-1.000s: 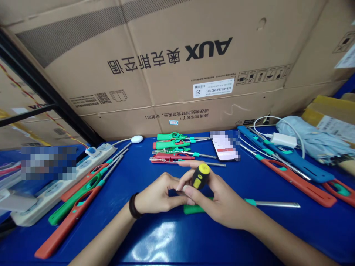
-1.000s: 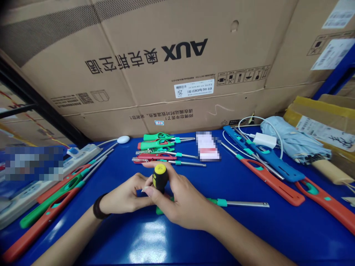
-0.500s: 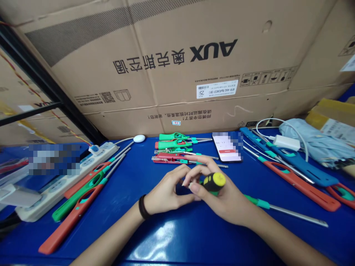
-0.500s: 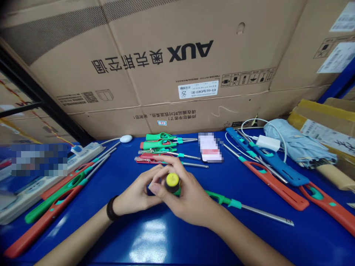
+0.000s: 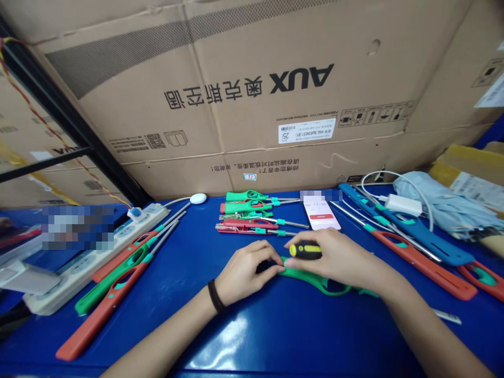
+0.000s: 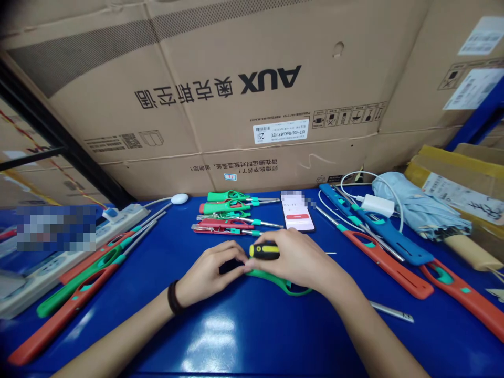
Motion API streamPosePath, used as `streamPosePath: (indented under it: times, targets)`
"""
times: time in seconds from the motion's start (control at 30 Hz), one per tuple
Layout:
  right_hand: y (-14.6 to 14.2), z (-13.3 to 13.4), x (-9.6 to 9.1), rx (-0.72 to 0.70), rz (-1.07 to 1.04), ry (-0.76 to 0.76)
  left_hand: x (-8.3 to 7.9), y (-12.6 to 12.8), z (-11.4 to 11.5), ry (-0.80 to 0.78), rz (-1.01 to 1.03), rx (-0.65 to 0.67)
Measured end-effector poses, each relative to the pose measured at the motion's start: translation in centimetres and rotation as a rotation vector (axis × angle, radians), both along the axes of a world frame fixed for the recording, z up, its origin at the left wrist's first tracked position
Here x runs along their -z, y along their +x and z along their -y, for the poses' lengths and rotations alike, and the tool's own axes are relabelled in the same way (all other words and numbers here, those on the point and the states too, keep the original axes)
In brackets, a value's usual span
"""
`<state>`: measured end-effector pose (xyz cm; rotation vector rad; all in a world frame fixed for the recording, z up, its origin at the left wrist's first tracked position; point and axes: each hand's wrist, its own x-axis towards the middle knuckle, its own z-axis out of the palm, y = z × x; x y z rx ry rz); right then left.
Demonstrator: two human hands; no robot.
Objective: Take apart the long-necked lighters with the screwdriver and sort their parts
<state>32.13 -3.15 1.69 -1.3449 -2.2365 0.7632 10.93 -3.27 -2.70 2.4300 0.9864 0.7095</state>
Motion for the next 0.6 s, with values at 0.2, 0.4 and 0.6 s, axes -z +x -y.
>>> streamPosePath:
  times: [0.2, 0.4, 0.6]
  targets:
    - [0.3, -0.7, 1.7, 0.058, 0.330, -0.087, 0.5, 0.0, -0.4, 0.133, -0.019, 0.024]
    - [-0.1, -0.9, 1.9, 0.007, 0.305, -0.131, 0.5, 0.0, -0.4, 0.247, -0.123, 0.083]
    - [0.1, -1.2, 2.3, -0.019, 0.258, -0.154, 0.0, 0.4, -0.2, 0.252, -0.174, 0.099]
